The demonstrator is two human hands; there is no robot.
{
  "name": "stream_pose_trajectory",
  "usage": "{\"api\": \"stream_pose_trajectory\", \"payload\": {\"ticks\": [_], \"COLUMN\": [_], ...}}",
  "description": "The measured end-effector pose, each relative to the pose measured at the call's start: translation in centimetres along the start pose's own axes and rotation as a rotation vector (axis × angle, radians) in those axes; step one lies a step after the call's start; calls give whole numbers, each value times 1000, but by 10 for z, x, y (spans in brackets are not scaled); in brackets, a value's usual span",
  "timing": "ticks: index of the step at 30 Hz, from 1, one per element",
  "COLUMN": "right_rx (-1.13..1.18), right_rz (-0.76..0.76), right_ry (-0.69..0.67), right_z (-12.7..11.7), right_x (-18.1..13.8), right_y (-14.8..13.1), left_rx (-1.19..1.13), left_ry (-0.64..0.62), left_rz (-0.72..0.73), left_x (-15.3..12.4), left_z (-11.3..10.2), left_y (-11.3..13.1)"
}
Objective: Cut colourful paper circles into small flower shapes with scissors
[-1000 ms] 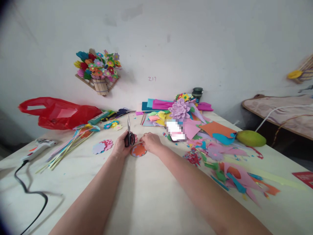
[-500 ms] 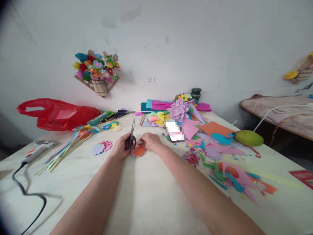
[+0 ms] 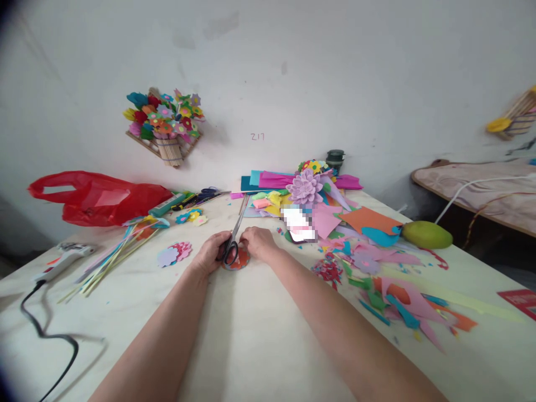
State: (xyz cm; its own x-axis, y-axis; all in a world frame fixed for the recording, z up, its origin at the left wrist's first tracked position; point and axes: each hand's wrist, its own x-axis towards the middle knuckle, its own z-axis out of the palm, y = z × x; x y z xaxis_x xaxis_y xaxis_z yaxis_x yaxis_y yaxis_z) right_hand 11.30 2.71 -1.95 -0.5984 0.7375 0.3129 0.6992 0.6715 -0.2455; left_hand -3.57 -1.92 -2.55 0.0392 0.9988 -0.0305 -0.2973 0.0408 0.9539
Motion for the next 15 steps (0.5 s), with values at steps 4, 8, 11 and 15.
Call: {"api": "stream_pose_trajectory", "payload": {"ticks": [4, 8, 11, 15], "right_rx": [132, 250, 353, 333], "right_rz": [112, 83, 12, 147], "right_ry": [99, 35, -265, -605], "right_z": [-11, -39, -68, -93], "right_x": [-2, -16, -36, -57], "right_y": [16, 38, 55, 69], "left_rx": [27, 34, 27, 25], "left_ry": [-45, -33, -40, -44], "left_rz": [0, -4, -5, -7], "left_x": [1, 0, -1, 0], "left_z": [-2, -1, 0, 0], "left_y": [-1, 0, 1, 2]}}
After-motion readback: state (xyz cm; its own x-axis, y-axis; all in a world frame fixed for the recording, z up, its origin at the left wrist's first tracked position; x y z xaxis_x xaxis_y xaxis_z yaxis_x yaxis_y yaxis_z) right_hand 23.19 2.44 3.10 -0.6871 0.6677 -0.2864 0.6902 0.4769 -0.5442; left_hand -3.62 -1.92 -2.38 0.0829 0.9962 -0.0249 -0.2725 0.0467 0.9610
